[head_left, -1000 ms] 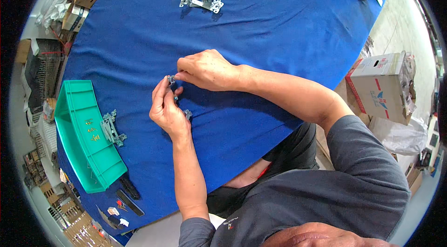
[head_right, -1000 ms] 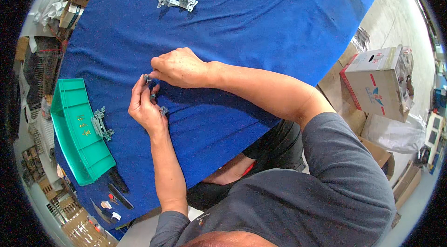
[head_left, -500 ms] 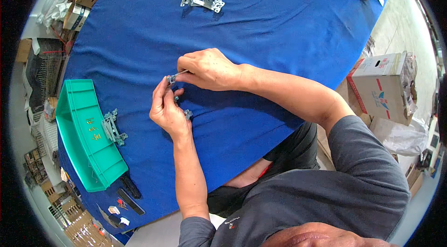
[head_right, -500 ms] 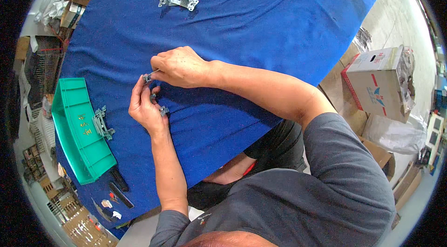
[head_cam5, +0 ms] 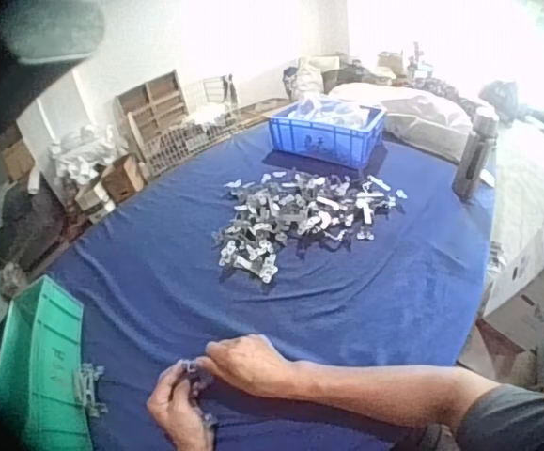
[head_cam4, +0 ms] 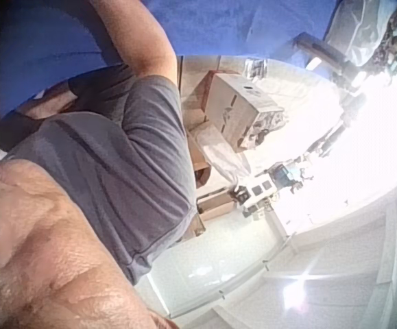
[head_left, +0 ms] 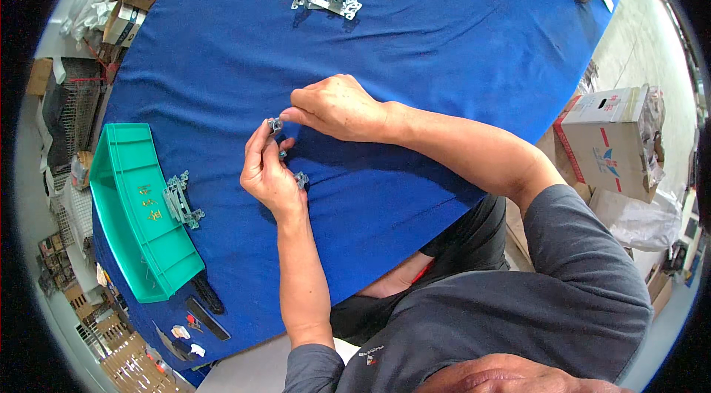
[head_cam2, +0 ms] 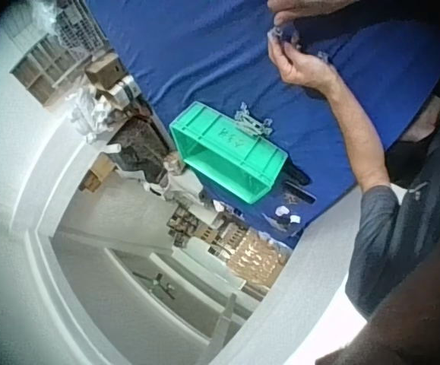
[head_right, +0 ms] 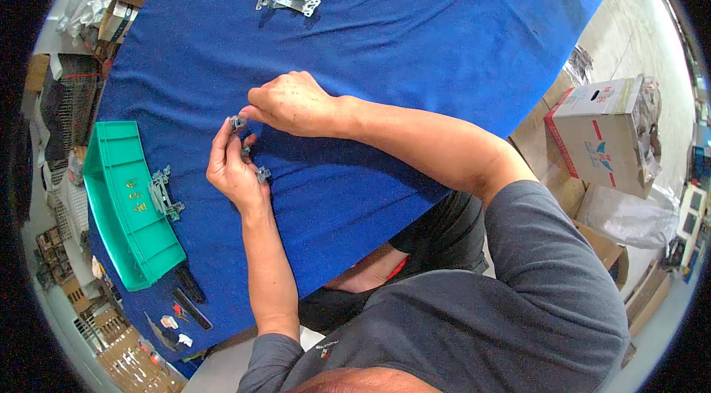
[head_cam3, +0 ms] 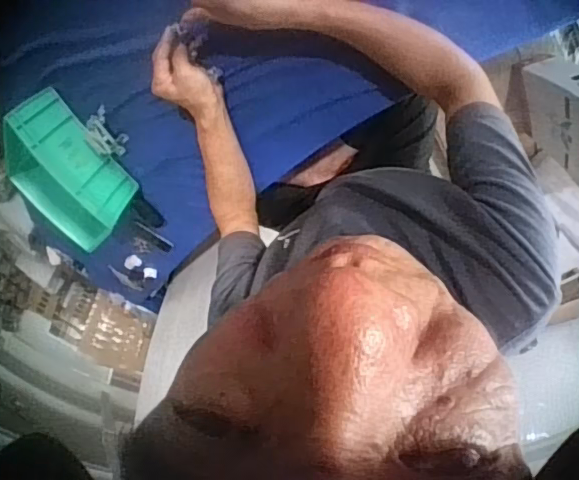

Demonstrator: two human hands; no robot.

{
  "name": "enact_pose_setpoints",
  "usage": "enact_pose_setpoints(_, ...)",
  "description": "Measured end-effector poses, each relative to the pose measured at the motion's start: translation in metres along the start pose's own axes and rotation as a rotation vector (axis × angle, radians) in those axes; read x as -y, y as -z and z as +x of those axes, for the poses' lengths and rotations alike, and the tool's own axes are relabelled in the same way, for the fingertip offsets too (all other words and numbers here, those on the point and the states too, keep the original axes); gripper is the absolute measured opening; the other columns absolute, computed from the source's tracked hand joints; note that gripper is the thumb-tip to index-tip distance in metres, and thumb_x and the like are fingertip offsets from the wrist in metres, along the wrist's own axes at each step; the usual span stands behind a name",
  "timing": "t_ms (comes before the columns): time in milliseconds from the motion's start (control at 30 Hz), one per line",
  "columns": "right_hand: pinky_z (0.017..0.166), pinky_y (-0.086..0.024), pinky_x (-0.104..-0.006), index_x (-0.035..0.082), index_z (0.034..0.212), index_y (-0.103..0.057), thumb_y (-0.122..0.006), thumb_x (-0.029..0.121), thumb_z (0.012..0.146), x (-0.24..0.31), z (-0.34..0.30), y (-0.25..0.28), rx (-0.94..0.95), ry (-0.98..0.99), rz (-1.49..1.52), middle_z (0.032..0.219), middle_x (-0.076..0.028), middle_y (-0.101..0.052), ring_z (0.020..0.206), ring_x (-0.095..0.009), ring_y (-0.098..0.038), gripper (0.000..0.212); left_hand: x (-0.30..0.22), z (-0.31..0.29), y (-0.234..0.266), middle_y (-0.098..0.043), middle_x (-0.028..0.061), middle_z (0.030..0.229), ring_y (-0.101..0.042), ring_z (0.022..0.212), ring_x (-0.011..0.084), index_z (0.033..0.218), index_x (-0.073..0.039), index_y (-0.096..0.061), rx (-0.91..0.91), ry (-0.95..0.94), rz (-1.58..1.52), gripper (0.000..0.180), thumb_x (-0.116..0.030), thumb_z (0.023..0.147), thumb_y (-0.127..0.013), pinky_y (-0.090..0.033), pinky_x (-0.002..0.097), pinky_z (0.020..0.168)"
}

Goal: Manually assemble small metal components and brackets at a work station.

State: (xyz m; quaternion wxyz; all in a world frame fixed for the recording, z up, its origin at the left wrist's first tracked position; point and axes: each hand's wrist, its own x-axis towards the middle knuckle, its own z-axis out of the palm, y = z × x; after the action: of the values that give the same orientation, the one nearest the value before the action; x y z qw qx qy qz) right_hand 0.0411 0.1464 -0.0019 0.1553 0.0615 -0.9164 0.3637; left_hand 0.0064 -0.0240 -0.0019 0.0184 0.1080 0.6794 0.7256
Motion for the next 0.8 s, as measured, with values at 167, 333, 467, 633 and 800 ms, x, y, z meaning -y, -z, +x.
enact_pose_setpoints(167, 0.060, -0.048, -0.0462, 0.003, 0.089, -0.058, -0.065, 0.027, 0.093, 0.0038, -0.0008, -0.0009, -0.175, 0.064, 0.193, 0.074, -0.014, -0.064, 0.068, -0.036, -0.064, 0.025, 0.0020, 0.0007, 0.0004, -0.068, 0.0127, 0.108, -0.067, 0.091, 0.0157, 0.110, 0.005, -0.070, -0.004, 0.028, -0.011, 0.027, 0.010, 0.093, -0.050, -0.061, 0.0275, 0.071)
enact_pose_setpoints(333, 0.060, -0.048, -0.0454, 0.003, 0.092, -0.058, -0.066, 0.022, 0.092, -0.0029, -0.0009, -0.0044, 0.003, -0.008, 0.021, 0.075, -0.015, -0.064, 0.070, -0.036, -0.064, 0.021, 0.0016, -0.0010, 0.0004, -0.068, 0.0127, 0.108, -0.067, 0.091, 0.0156, 0.110, 0.005, -0.070, -0.011, 0.022, -0.020, 0.026, 0.010, 0.093, -0.050, -0.061, 0.0273, 0.071)
enact_pose_setpoints(467, 0.058, -0.048, -0.0453, 0.003, 0.085, -0.058, -0.065, 0.027, 0.094, 0.0039, -0.0007, -0.0039, -0.181, 0.070, 0.185, 0.070, -0.015, -0.063, 0.066, -0.036, -0.064, 0.026, 0.0035, -0.0007, 0.0021, -0.069, 0.0133, 0.108, -0.068, 0.094, 0.0169, 0.113, 0.005, -0.069, 0.000, 0.018, -0.010, 0.026, 0.008, 0.094, -0.051, -0.061, 0.0283, 0.072)
enact_pose_setpoints(633, 0.058, -0.048, -0.0453, 0.002, 0.087, -0.057, -0.065, 0.026, 0.094, -0.0015, -0.0019, -0.0022, -0.069, 0.028, 0.127, 0.070, -0.015, -0.063, 0.065, -0.036, -0.064, 0.026, 0.0033, -0.0011, 0.0013, -0.070, 0.0139, 0.108, -0.069, 0.096, 0.0181, 0.115, 0.005, -0.068, 0.002, 0.010, -0.009, 0.026, 0.007, 0.095, -0.051, -0.060, 0.0293, 0.074)
enact_pose_setpoints(800, 0.057, -0.048, -0.0459, 0.002, 0.088, -0.058, -0.066, 0.027, 0.094, 0.0002, 0.0013, -0.0078, -0.226, 0.113, 0.223, 0.068, -0.015, -0.063, 0.062, -0.037, -0.063, 0.026, 0.0039, 0.0004, 0.0031, -0.070, 0.0140, 0.109, -0.069, 0.095, 0.0179, 0.115, 0.005, -0.068, -0.007, 0.034, -0.008, 0.026, 0.007, 0.094, -0.051, -0.060, 0.0286, 0.074)
